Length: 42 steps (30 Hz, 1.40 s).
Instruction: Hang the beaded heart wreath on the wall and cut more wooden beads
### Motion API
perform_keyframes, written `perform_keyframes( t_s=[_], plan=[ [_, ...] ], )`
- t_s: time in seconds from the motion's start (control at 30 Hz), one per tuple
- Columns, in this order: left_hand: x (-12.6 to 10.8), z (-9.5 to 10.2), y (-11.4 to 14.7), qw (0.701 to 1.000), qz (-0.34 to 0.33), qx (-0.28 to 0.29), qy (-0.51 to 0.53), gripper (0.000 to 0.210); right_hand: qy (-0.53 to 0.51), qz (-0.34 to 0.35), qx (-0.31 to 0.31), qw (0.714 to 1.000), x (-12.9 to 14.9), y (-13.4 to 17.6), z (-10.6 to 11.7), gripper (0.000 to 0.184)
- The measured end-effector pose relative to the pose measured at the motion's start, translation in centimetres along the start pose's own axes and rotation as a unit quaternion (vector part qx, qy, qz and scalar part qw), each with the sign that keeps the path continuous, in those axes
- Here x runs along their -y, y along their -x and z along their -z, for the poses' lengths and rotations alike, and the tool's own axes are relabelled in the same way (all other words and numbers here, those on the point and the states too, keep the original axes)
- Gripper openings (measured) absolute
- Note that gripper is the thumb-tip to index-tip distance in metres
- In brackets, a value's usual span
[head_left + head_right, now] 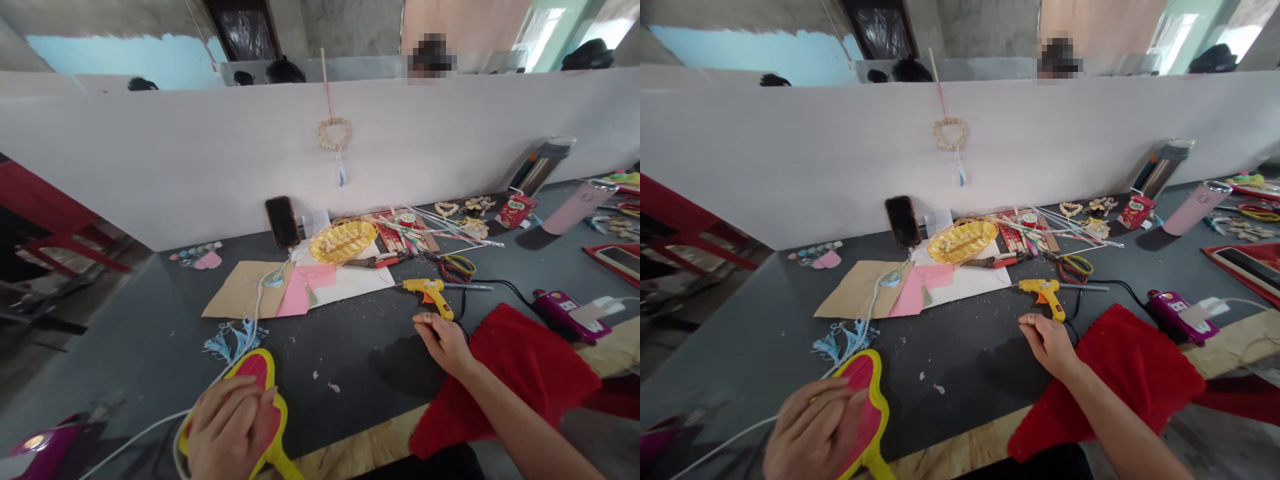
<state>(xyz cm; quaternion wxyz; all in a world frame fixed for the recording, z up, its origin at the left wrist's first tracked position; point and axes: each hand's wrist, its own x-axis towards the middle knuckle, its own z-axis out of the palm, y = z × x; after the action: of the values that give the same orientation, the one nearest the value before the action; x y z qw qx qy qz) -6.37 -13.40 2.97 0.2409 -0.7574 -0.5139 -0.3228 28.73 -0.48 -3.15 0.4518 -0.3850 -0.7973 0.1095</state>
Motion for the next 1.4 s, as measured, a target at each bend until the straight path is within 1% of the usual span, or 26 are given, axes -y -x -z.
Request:
perform_keyframes(
  t_s=[0.03,0.07,0.13,0.17,0.23,0.33,0.37,0.43,0.5,0.6,0.67,0.73,0.8,0.87,0.93,1.0,1.13,1.27,1.4],
  plan=[
    [-0.4,-0.6,-0.6,1.0,-0.004,0.019,0.007,0.009,0.004,0.007,-0.005,1.0,0.1,0.0,0.0,0.011],
    [-0.7,-1.2,-1.1,0.999,-0.007,0.046,0.012,0.009,0.008,0.013,-0.011,1.0,0.1,-0.1,0.0,0.011],
    [-1.4,-2.4,-1.9,0.994,-0.001,0.108,0.016,0.027,0.016,0.024,-0.025,0.999,0.1,-0.1,0.1,0.011],
    [-1.8,-2.9,-2.3,0.991,-0.004,0.13,0.022,0.031,0.02,0.026,-0.029,0.999,0.1,-0.1,0.1,0.011],
    [-2.5,-3.6,-3.1,0.987,-0.015,0.158,0.04,0.034,0.027,0.025,-0.033,0.999,-0.1,-0.1,0.1,0.012],
    [-3.9,-4.3,-4.2,0.982,-0.027,0.176,0.062,0.035,0.039,0.018,-0.032,0.999,-0.2,-0.2,-0.1,0.013],
    [-4.4,-4.5,-4.5,0.98,-0.031,0.185,0.066,0.037,0.045,0.014,-0.026,0.999,-0.1,-0.2,-0.1,0.014],
    [-5.6,-4.9,-4.8,0.971,-0.047,0.225,0.072,0.043,0.065,0.018,0.003,0.998,0.1,-0.3,-0.1,0.018],
    [-6.8,-5.4,-4.7,0.95,-0.074,0.291,0.081,0.051,0.097,0.041,0.043,0.993,0.5,-0.3,0.3,0.024],
    [-7.8,-5.9,-4.0,0.904,-0.105,0.402,0.102,0.061,0.137,0.071,0.087,0.984,1.0,-0.3,1.9,0.025],
    [-8.0,-6.0,-3.5,0.873,-0.103,0.463,0.115,0.062,0.151,0.063,0.107,0.981,1.1,-0.2,3.4,0.024],
    [-7.9,-5.9,-3.1,0.853,-0.093,0.498,0.124,0.058,0.17,0.039,0.12,0.977,0.9,0.1,5.1,0.022],
    [-7.7,-5.9,-2.8,0.849,-0.081,0.506,0.129,0.055,0.201,0.01,0.127,0.971,0.5,0.6,6.8,0.019],
    [-7.5,-6.0,-2.7,0.852,-0.074,0.501,0.133,0.053,0.233,-0.02,0.134,0.963,0.0,1.5,8.3,0.018],
    [-7.4,-6.2,-2.5,0.855,-0.069,0.495,0.136,0.052,0.258,-0.049,0.141,0.954,-0.3,2.6,9.3,0.019],
    [-7.4,-6.3,-2.4,0.86,-0.07,0.485,0.14,0.052,0.268,-0.076,0.154,0.948,-0.5,3.8,9.9,0.02],
    [-7.5,-6.3,-2.3,0.866,-0.078,0.472,0.145,0.052,0.253,-0.119,0.188,0.941,-0.5,5.8,9.4,0.029],
    [-7.8,-6.2,-2.6,0.861,-0.075,0.486,0.133,0.053,0.254,-0.14,0.168,0.942,-0.6,6.2,8.2,0.028],
    [-8.1,-6.2,-2.9,0.857,-0.074,0.493,0.129,0.054,0.264,-0.125,0.165,0.942,-0.6,5.8,7.8,0.024]
  ],
)
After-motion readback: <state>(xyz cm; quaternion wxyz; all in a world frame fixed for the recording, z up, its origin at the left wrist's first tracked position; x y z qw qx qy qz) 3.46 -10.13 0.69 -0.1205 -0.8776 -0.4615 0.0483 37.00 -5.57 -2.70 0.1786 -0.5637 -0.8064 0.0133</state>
